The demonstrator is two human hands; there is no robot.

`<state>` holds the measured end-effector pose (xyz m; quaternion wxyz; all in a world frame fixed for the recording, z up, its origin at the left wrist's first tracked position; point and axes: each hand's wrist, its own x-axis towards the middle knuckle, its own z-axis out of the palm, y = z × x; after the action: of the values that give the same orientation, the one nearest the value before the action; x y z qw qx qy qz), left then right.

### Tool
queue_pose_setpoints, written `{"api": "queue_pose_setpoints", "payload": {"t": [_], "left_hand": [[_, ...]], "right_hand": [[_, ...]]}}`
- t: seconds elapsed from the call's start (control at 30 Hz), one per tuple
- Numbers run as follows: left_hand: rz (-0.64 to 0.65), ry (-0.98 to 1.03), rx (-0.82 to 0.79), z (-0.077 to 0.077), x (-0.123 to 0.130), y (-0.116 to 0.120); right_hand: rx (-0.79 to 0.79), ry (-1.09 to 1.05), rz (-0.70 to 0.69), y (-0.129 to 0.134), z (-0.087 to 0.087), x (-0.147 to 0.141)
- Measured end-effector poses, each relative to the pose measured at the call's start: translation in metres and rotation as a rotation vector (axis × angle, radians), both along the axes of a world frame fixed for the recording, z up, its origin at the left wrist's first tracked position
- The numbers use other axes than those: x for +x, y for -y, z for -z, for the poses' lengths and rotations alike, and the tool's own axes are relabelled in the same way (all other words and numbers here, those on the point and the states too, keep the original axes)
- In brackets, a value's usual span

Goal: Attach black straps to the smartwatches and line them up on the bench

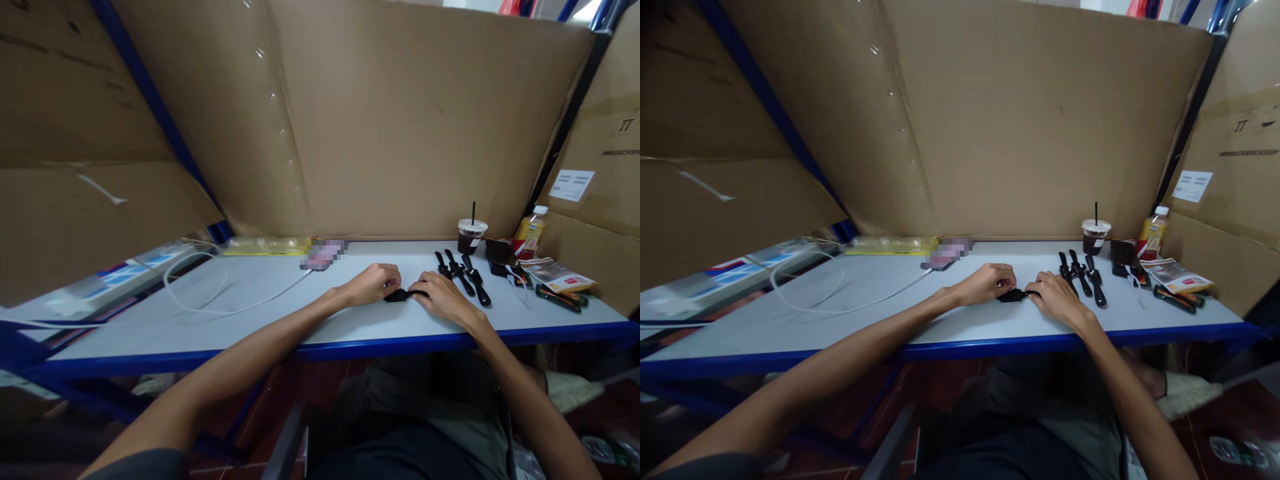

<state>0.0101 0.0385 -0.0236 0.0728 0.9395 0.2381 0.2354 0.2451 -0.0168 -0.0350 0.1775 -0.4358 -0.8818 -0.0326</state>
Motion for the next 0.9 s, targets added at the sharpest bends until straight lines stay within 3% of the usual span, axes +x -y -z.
{"api": "queue_pose_setpoints", "payload": {"t": [0.47,0.9], "left_hand": [[0.031,-0.05,0.075,0.002,0.0,0.001],[-0.068,-0.019,-0.025,0.007,0.0,-0.012]], "right_hand": [[0.006,-0.009,-0.001,-0.002,0.002,0.0],[-0.031,-0.005,0.008,0.004,-0.006,-0.003]]}}
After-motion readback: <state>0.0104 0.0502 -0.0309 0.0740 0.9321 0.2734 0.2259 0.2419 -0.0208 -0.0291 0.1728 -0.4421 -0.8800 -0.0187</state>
